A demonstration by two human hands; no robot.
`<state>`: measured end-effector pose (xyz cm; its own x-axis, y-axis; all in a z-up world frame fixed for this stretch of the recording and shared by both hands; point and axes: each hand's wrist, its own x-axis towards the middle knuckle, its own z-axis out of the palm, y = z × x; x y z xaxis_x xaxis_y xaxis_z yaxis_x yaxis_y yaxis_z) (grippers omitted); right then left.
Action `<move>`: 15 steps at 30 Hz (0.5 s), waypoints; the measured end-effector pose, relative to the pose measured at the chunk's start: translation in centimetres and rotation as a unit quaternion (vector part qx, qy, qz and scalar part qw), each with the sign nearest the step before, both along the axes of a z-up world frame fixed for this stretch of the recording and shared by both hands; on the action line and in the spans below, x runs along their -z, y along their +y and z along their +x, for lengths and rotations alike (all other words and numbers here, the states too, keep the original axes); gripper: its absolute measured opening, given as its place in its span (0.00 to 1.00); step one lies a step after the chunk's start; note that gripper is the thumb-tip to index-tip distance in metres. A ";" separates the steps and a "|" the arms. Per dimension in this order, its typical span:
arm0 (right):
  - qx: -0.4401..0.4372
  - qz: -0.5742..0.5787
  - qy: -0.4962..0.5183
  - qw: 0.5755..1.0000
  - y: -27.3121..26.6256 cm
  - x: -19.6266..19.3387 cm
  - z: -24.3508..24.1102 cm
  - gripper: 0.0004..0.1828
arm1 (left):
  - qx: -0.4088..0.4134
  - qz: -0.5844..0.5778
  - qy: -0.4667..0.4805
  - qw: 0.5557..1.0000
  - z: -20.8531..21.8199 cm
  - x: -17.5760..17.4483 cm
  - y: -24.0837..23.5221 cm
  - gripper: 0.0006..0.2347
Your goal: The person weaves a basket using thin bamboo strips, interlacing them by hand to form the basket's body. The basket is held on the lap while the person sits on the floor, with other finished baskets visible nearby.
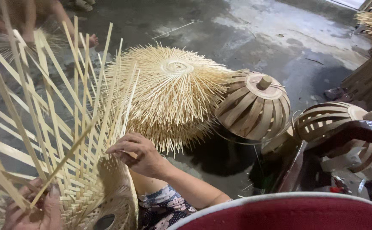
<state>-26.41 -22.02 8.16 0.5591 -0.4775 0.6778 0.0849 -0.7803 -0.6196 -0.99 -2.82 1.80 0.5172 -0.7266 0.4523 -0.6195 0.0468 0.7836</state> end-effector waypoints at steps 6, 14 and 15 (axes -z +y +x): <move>-0.019 0.022 -0.001 1.000 0.3 1.0 -0.1 0.16 | 0.011 0.032 0.023 0.999 0.2 -0.8 -0.2 0.13; -0.028 0.014 0.014 0.999 0.1 1.5 -0.3 0.18 | -0.021 0.048 0.001 0.999 -2.2 -3.5 0.3 0.14; -0.039 0.033 0.026 0.998 0.2 1.7 -0.4 0.19 | -0.022 0.048 -0.001 0.999 -2.2 -3.4 0.4 0.14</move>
